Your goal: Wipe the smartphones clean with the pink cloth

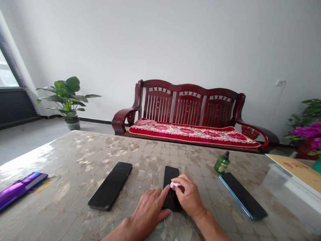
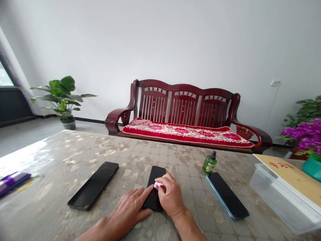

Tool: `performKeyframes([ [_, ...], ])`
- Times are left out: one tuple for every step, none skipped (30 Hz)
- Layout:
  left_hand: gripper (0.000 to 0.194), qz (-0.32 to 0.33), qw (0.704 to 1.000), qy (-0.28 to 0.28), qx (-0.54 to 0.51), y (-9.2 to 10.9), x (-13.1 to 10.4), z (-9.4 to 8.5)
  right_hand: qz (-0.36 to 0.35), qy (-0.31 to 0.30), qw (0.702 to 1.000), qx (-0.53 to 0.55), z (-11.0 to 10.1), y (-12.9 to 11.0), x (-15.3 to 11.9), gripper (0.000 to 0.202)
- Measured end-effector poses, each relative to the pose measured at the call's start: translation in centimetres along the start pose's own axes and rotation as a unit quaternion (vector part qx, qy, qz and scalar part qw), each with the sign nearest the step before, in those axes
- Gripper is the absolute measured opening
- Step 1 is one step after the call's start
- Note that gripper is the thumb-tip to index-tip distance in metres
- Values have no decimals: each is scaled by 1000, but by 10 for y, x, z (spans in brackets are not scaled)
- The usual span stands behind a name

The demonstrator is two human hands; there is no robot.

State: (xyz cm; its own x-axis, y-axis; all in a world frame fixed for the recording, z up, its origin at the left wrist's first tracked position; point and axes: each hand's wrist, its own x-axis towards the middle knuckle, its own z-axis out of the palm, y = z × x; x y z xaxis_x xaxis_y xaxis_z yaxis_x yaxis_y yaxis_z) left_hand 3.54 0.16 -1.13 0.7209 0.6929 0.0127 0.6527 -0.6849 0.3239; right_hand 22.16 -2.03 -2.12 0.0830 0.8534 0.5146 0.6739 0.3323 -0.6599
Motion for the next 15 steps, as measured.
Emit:
performKeyframes([
  [59,0,1000,1,0,0,0,0,7,-3,1000,1,0,0,0,20],
  [60,2,1000,3,0,-1,0,1,16,-5,1000,3,0,1,0,20],
  [60,5,1000,7,0,-1,0,2,24,-8,1000,5,1,1,1,20],
  [61,8,1000,11,-2,-2,0,2,31,-11,999,7,1,2,1,20],
  [61,11,1000,15,-3,-3,0,3,37,-13,999,9,1,2,1,20],
  [61,13,1000,17,-5,-3,0,4,40,-16,999,10,1,3,1,21],
  [61,14,1000,19,-7,-4,0,5,42,-18,999,11,1,4,1,21],
  [61,15,1000,20,-7,-4,0,5,42,-20,999,12,1,4,1,22],
  [61,16,1000,21,-8,-5,0,6,41,-22,999,14,1,5,1,23],
  [61,17,1000,20,-8,-5,1,6,40,-22,999,15,1,5,1,24],
  [61,18,1000,20,-8,-5,1,6,39,-22,999,16,1,6,1,25],
  [61,20,1000,19,-7,-5,1,6,38,-22,999,18,1,6,1,26],
  [61,20,1000,20,-6,-5,1,6,38,-20,999,20,1,6,1,26],
  [62,21,1000,20,-4,-5,1,6,37,-19,999,22,1,6,2,26],
  [62,21,1000,21,-3,-6,1,6,36,-18,999,23,1,6,2,25],
])
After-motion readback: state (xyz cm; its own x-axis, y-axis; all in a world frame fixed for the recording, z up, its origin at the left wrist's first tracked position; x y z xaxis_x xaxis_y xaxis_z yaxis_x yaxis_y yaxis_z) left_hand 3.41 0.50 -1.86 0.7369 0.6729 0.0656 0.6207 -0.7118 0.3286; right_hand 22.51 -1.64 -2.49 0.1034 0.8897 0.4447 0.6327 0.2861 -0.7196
